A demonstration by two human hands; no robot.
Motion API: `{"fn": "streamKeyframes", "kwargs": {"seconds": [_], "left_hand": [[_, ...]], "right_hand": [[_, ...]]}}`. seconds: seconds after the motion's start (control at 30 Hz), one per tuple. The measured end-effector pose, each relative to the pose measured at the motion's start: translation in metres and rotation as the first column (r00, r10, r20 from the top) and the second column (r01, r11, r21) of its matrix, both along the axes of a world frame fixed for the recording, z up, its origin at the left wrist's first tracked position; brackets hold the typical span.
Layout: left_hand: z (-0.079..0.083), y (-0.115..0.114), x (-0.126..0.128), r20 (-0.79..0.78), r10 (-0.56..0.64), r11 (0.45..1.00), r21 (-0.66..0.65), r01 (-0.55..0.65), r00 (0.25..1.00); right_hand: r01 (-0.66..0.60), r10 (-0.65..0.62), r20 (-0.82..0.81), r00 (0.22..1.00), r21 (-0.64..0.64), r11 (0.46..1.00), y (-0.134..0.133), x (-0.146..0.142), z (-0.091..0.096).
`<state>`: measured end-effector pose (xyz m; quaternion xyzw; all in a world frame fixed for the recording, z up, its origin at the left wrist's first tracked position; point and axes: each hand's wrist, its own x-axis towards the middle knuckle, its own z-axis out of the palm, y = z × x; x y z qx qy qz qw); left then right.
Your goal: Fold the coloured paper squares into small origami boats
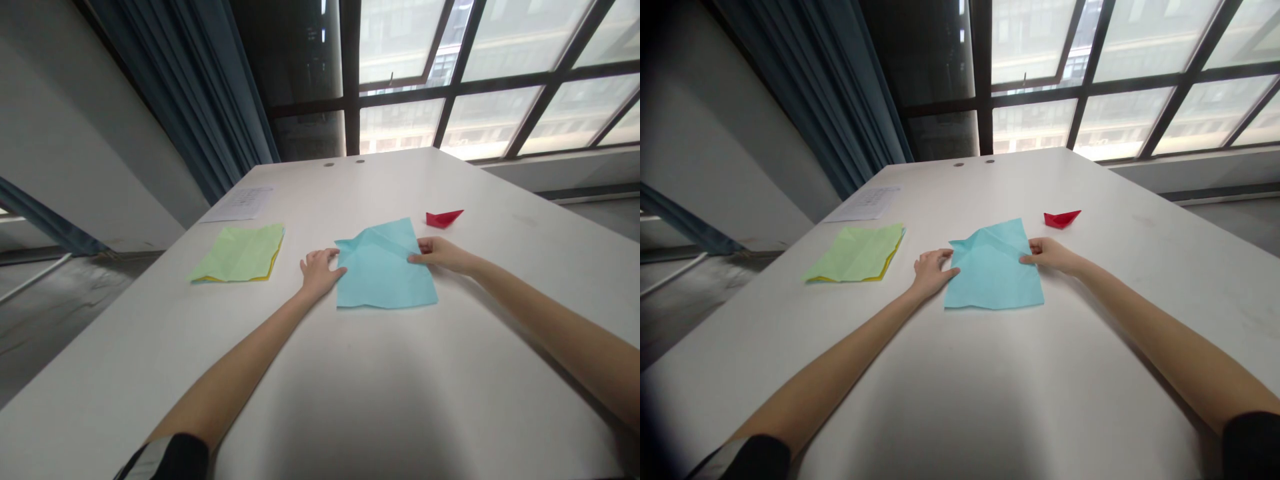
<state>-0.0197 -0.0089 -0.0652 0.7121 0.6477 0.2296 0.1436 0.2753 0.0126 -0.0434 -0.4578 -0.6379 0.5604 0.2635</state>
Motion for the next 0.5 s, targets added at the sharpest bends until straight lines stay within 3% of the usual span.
{"fn": "streamKeyframes", "kwargs": {"seconds": [0.13,0.23,0.37,0.5], "left_hand": [[-0.004,0.001,-0.001,0.167,0.023,1.0,0.013,-0.026,0.986],[-0.004,0.003,-0.002,0.223,0.044,0.999,0.011,-0.047,0.974],[0.0,0.004,-0.001,0.134,0.016,1.0,-0.003,-0.016,0.991],[0.004,0.001,-0.002,0.063,-0.044,0.999,-0.016,0.045,0.997]], "right_hand": [[0.038,-0.036,-0.06,0.998,0.037,0.999,0.001,0.0,-0.005],[0.06,-0.062,0.009,0.998,0.118,0.991,0.003,0.002,-0.008],[0.051,-0.121,0.199,0.973,0.326,0.944,0.007,0.007,-0.012],[-0.025,-0.115,0.317,0.941,0.407,0.913,0.012,0.011,-0.015]]}}
